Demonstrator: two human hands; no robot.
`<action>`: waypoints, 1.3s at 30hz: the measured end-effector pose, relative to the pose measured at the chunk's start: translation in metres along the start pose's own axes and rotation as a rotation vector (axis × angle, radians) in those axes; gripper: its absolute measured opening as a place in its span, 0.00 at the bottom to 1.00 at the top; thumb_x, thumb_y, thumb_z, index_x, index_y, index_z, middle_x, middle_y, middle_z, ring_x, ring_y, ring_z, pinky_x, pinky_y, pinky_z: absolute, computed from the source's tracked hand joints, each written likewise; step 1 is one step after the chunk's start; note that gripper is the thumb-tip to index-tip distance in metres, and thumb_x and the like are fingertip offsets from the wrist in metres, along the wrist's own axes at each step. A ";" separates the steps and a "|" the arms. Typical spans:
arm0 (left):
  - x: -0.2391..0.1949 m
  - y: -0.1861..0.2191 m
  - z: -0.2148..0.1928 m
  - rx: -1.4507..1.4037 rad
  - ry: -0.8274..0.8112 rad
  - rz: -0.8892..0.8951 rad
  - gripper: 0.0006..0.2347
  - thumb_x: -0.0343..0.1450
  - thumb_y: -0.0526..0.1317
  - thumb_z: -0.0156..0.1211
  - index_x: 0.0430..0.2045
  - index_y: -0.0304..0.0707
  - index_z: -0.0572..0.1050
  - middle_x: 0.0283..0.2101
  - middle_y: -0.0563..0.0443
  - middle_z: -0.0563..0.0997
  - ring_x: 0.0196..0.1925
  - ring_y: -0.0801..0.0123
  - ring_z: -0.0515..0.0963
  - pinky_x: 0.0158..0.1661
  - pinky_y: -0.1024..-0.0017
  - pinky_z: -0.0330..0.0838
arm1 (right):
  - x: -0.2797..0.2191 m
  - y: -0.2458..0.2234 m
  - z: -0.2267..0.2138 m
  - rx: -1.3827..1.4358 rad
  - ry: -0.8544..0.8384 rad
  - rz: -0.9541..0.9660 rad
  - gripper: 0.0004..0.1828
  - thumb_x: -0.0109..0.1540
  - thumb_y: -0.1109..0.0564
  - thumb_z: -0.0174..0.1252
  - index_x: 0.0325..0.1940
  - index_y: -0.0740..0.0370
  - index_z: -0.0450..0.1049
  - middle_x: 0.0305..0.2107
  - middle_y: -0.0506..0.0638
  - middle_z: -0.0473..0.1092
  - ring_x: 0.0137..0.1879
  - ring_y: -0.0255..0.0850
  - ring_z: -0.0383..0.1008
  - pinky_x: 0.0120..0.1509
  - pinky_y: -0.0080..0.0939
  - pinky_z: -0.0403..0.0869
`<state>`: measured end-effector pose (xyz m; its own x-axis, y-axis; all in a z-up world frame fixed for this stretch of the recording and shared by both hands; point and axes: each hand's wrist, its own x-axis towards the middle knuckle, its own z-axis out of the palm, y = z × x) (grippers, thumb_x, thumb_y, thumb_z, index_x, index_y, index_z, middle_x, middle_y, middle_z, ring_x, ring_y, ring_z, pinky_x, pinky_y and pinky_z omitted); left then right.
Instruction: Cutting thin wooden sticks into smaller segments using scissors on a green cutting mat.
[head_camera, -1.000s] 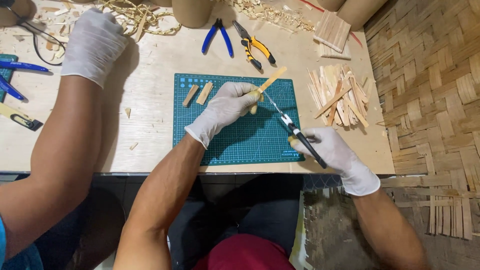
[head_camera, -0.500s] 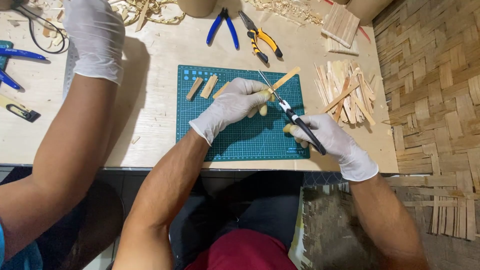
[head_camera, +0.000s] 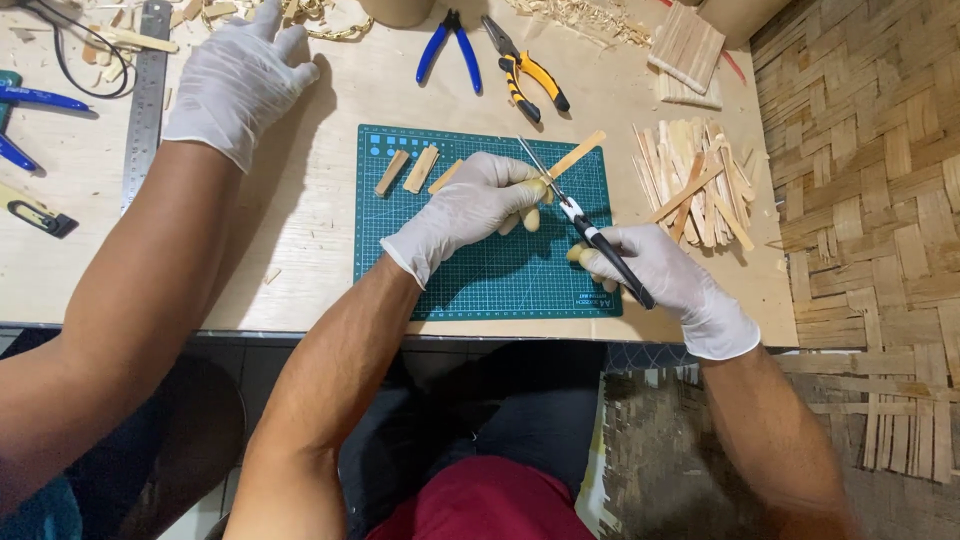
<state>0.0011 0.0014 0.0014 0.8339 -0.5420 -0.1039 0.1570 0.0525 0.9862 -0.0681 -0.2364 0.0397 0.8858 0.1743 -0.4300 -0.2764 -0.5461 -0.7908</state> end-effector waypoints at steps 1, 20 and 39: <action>0.000 0.000 0.000 0.002 -0.002 0.002 0.08 0.72 0.37 0.59 0.38 0.33 0.83 0.21 0.50 0.82 0.16 0.80 0.71 0.23 0.83 0.61 | 0.000 0.000 0.000 -0.005 0.004 0.002 0.14 0.62 0.51 0.66 0.40 0.65 0.81 0.21 0.55 0.75 0.27 0.39 0.76 0.24 0.29 0.68; -0.006 0.010 0.000 -0.004 -0.006 0.021 0.08 0.71 0.36 0.58 0.37 0.32 0.83 0.22 0.49 0.82 0.15 0.80 0.72 0.24 0.83 0.62 | 0.001 -0.006 0.000 -0.057 -0.013 -0.031 0.11 0.60 0.51 0.68 0.35 0.62 0.82 0.21 0.52 0.76 0.27 0.38 0.76 0.30 0.31 0.68; -0.002 0.002 -0.002 -0.016 -0.009 0.001 0.07 0.72 0.36 0.58 0.32 0.33 0.83 0.20 0.50 0.82 0.14 0.79 0.72 0.23 0.83 0.59 | 0.003 -0.013 0.005 -0.157 0.014 0.028 0.23 0.55 0.45 0.71 0.14 0.58 0.71 0.06 0.49 0.64 0.16 0.36 0.63 0.25 0.31 0.59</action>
<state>0.0006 0.0042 0.0037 0.8294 -0.5494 -0.1014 0.1642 0.0662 0.9842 -0.0638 -0.2245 0.0468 0.8842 0.1461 -0.4437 -0.2404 -0.6720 -0.7004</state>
